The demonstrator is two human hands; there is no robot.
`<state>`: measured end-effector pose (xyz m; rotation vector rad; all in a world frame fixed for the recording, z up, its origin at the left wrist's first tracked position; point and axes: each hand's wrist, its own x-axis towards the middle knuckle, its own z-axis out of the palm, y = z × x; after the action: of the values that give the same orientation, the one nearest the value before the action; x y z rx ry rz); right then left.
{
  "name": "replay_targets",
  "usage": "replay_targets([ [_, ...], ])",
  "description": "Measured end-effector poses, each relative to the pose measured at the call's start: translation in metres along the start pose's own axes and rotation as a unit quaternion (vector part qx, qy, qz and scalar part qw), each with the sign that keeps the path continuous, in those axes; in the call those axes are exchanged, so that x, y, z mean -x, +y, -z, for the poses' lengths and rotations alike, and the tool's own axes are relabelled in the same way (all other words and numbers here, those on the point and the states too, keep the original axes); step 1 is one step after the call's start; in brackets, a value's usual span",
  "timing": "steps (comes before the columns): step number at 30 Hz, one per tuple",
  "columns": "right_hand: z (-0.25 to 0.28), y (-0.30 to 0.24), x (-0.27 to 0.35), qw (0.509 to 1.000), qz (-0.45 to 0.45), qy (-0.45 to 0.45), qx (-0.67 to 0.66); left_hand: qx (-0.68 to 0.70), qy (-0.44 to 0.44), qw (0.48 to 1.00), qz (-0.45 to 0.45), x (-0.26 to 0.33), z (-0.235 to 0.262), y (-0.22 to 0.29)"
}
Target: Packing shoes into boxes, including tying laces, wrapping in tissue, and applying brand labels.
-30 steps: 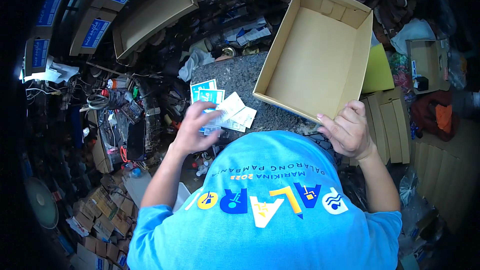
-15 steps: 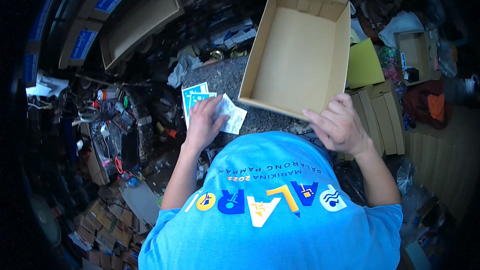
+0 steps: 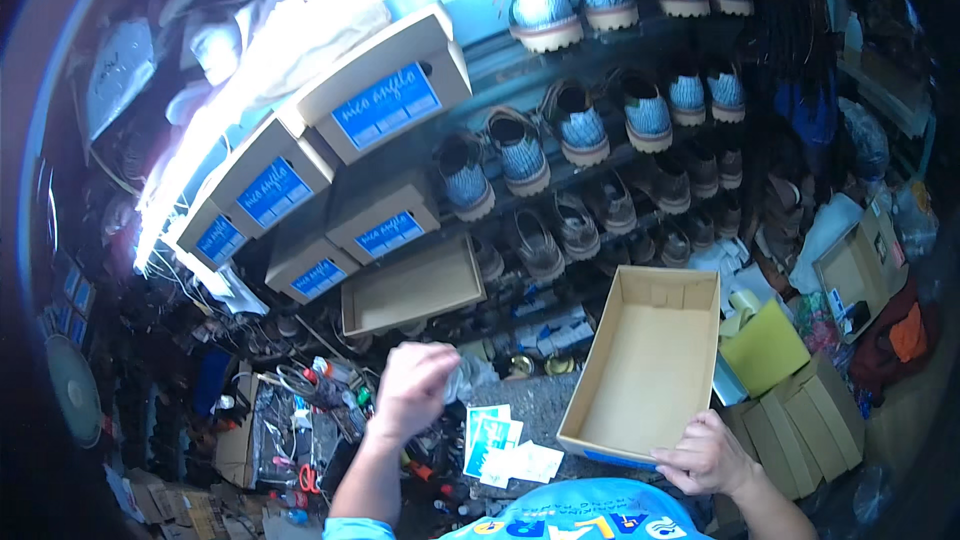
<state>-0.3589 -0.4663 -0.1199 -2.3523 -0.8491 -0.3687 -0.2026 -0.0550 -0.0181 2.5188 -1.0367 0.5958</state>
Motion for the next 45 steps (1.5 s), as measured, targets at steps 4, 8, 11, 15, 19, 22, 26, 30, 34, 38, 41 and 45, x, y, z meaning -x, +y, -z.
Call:
replay_targets([
  [4, 0.022, -0.007, -0.01, 0.998, -0.024, -0.051, 0.026, -0.024, 0.065, 0.997, -0.031, -0.064, 0.049, 0.004],
  [8, 0.02, -0.005, -0.022, 1.0, -0.007, -0.022, 0.011, 0.009, -0.096, 0.995, -0.025, -0.1, -0.002, -0.025],
  [11, 0.02, -0.006, -0.023, 1.0, -0.008, 0.024, -0.001, 0.052, -0.114, 0.991, 0.05, -0.108, -0.051, -0.059],
  [15, 0.018, 0.008, -0.006, 1.0, 0.002, -0.026, 0.012, 0.089, -0.002, 0.996, -0.031, -0.143, -0.053, -0.03],
  [19, 0.026, 0.001, 0.002, 0.999, -0.04, 0.002, -0.035, -0.046, 0.287, 0.917, -0.272, -0.232, 0.055, 0.022],
  [22, 0.037, -0.003, -0.018, 0.999, -0.02, 0.017, -0.024, -0.289, 0.457, 0.808, -0.235, -0.296, 0.146, -0.02],
  [26, 0.045, 0.002, -0.034, 0.997, 0.002, 0.072, -0.009, -0.487, 0.363, 0.791, -0.078, -0.376, 0.279, -0.083],
  [30, 0.058, 0.007, -0.039, 0.995, -0.017, 0.1, 0.016, -0.509, 0.243, 0.819, 0.108, -0.402, 0.287, -0.103],
  [34, 0.073, 0.008, -0.045, 0.989, -0.022, 0.133, 0.066, -0.474, 0.237, 0.844, 0.089, -0.408, 0.294, -0.122],
  [38, 0.096, 0.007, -0.058, 0.981, -0.004, 0.159, 0.113, -0.467, 0.281, 0.837, 0.041, -0.408, 0.3, -0.136],
  [41, 0.118, -0.001, -0.075, 0.974, 0.012, 0.174, 0.147, -0.462, 0.292, 0.838, 0.003, -0.405, 0.298, -0.142],
  [45, 0.136, -0.01, -0.094, 0.969, 0.046, 0.177, 0.168, -0.476, 0.274, 0.835, 0.006, -0.404, 0.303, -0.147],
])
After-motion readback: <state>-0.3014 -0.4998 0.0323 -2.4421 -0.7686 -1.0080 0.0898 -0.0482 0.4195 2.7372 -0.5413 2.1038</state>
